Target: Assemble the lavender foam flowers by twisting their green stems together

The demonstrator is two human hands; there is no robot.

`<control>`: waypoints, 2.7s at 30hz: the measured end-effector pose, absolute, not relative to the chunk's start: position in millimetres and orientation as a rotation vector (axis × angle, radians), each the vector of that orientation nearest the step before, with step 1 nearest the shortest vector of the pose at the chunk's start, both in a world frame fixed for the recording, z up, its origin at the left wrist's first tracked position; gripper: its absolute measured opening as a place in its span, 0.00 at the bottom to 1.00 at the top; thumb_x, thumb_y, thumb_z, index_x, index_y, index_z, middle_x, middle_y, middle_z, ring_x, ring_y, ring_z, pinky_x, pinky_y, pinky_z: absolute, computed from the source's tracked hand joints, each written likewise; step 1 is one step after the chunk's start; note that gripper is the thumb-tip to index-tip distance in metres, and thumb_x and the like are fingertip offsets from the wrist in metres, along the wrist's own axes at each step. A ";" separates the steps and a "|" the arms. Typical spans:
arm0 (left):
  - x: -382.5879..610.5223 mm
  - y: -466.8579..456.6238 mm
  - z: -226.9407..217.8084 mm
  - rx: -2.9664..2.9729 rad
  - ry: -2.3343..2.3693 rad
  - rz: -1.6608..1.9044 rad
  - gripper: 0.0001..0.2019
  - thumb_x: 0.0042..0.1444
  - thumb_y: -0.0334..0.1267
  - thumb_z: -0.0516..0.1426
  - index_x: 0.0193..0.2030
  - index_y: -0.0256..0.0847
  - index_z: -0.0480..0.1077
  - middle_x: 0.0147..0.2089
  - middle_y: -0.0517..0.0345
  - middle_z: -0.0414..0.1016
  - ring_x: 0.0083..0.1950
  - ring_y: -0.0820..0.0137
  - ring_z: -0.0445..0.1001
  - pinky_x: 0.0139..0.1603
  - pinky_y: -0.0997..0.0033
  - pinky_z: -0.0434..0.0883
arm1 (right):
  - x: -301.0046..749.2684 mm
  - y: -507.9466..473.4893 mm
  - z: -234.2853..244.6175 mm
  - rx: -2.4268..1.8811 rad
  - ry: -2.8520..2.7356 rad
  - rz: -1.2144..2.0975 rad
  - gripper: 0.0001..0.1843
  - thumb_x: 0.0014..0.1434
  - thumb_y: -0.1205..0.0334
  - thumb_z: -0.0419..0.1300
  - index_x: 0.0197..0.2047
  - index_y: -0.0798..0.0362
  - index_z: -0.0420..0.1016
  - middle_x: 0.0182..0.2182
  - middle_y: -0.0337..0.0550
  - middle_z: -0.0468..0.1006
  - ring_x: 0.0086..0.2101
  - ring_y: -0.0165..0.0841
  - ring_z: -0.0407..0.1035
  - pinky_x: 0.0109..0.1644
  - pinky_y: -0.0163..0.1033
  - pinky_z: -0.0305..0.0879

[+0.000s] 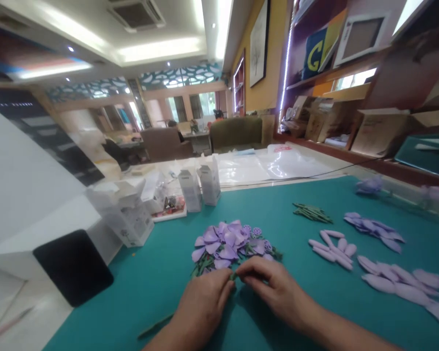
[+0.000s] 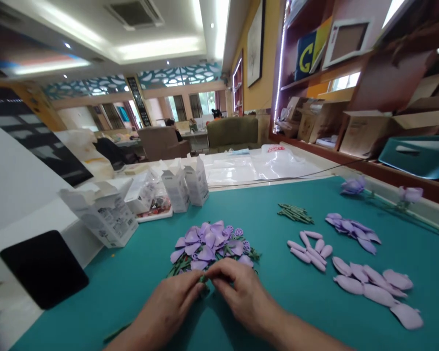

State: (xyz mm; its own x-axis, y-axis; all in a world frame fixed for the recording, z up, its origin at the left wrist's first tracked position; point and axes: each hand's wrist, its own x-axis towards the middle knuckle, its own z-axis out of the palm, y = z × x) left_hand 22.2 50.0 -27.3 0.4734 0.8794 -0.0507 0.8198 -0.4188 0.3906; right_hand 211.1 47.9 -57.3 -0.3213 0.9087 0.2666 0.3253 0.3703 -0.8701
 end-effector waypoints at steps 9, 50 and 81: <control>20.2 52.3 -31.6 2.383 1.526 0.135 0.15 0.65 0.38 0.44 0.39 0.43 0.72 0.41 0.53 0.80 0.40 0.65 0.77 0.37 0.72 0.66 | 202.0 47.2 -60.5 -1.041 -1.749 0.972 0.12 0.54 0.68 0.54 0.37 0.53 0.79 0.34 0.44 0.80 0.36 0.37 0.73 0.42 0.38 0.67; 15.9 63.1 -19.7 2.294 1.533 0.440 0.16 0.62 0.47 0.44 0.38 0.44 0.68 0.28 0.60 0.73 0.30 0.67 0.72 0.32 0.72 0.63 | 240.7 62.5 -37.8 -1.220 -2.165 0.442 0.09 0.55 0.74 0.58 0.33 0.54 0.78 0.34 0.44 0.76 0.37 0.35 0.69 0.42 0.38 0.63; 22.8 52.6 -32.1 2.205 1.349 0.505 0.09 0.59 0.38 0.49 0.31 0.41 0.67 0.28 0.62 0.67 0.31 0.71 0.64 0.33 0.74 0.57 | 202.2 48.3 -92.7 -1.199 -2.494 -0.086 0.06 0.55 0.71 0.56 0.29 0.54 0.72 0.29 0.45 0.75 0.31 0.36 0.65 0.34 0.40 0.52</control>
State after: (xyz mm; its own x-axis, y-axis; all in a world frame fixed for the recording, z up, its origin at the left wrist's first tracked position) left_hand 22.8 52.6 -32.1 0.4393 0.8969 0.0519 0.7103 -0.3821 0.5911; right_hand 202.2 48.3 -92.7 -0.5689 0.7421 0.3544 0.7649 0.6358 -0.1035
